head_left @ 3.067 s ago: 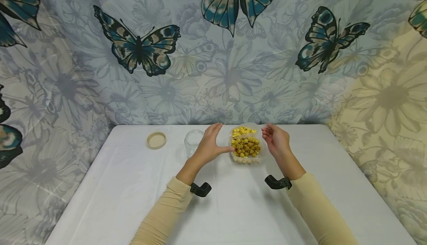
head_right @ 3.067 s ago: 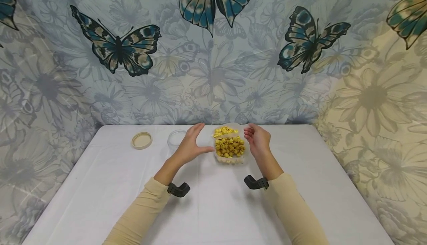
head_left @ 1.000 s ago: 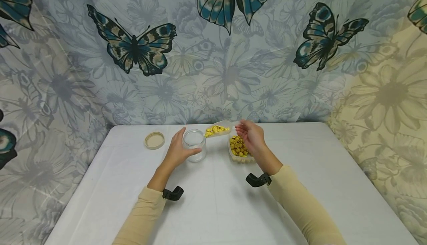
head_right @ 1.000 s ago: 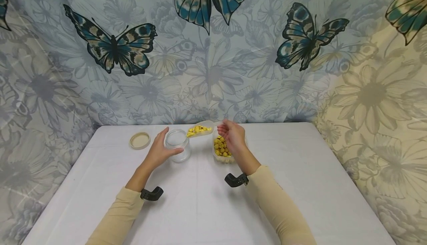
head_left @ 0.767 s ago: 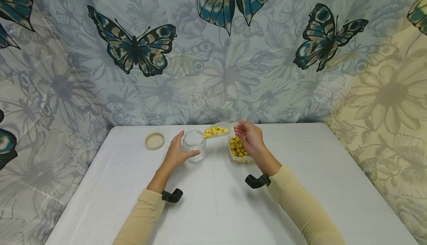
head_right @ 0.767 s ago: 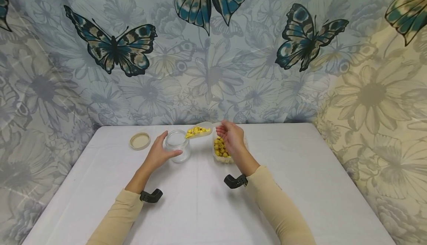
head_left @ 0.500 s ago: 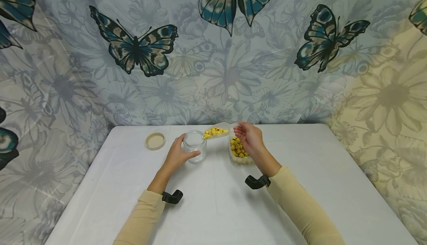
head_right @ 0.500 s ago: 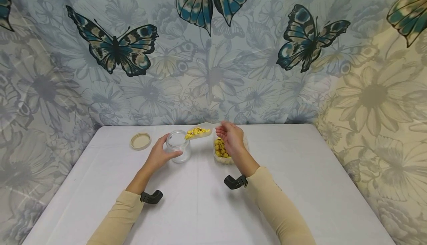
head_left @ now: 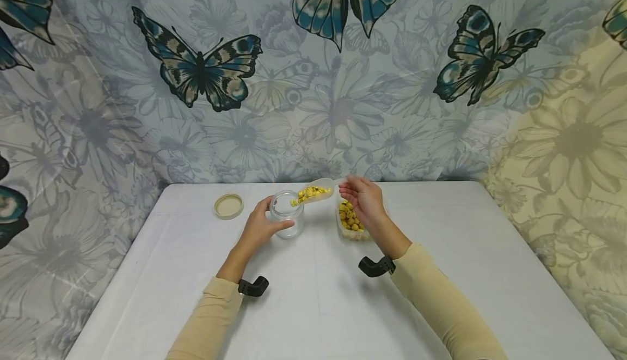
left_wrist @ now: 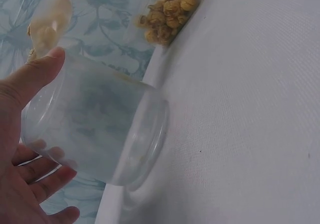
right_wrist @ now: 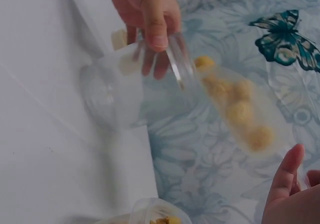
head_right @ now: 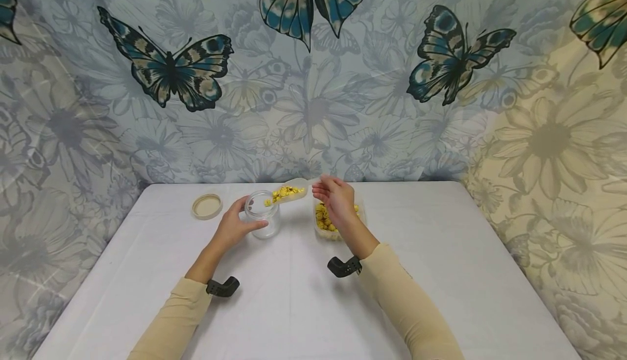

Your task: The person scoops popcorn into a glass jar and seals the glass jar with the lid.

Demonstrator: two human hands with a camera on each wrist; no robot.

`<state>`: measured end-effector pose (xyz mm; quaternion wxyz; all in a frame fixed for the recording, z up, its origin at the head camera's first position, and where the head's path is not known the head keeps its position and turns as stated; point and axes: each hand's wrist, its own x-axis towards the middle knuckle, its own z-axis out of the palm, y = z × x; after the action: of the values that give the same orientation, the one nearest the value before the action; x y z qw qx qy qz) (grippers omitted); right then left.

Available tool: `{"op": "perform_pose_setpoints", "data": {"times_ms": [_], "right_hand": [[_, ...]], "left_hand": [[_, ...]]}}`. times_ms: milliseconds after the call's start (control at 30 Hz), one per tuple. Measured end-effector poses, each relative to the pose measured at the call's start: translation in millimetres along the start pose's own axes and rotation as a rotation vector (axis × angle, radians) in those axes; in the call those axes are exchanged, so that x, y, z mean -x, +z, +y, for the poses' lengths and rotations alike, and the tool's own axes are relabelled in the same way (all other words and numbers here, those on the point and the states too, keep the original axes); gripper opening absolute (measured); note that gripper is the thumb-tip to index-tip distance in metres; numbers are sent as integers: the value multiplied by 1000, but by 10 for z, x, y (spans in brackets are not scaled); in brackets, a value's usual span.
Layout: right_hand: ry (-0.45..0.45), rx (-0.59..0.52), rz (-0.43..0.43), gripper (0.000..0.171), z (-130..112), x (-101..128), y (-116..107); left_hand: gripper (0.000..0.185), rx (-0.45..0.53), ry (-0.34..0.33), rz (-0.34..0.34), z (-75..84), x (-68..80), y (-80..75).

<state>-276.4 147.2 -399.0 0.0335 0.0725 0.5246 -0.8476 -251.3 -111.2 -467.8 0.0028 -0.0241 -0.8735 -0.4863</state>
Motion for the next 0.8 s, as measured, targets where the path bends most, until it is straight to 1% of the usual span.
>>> {"op": "perform_pose_setpoints", "data": {"times_ms": [100,233,300,333,600,800], "right_hand": [[-25,17,4,18,4,6,29],[-48,47,15,32,5,9,63],[-60,51,9,35,3,8,76],[-68,55,1,36,2,7,80],[-129,92,-72,22,-40,15,134],[-158,98,-106,30,-65,4,181]], "left_hand": [[93,0,0,-2,0,3,-9],[93,-2,7,-3,-6,7,-13],[93,-1,10,-3,-6,11,-16],[93,-1,12,-3,-10,11,-14],[93,5,11,-2,-21,1,-4],[91,2,7,-1,-11,4,-7]]}}
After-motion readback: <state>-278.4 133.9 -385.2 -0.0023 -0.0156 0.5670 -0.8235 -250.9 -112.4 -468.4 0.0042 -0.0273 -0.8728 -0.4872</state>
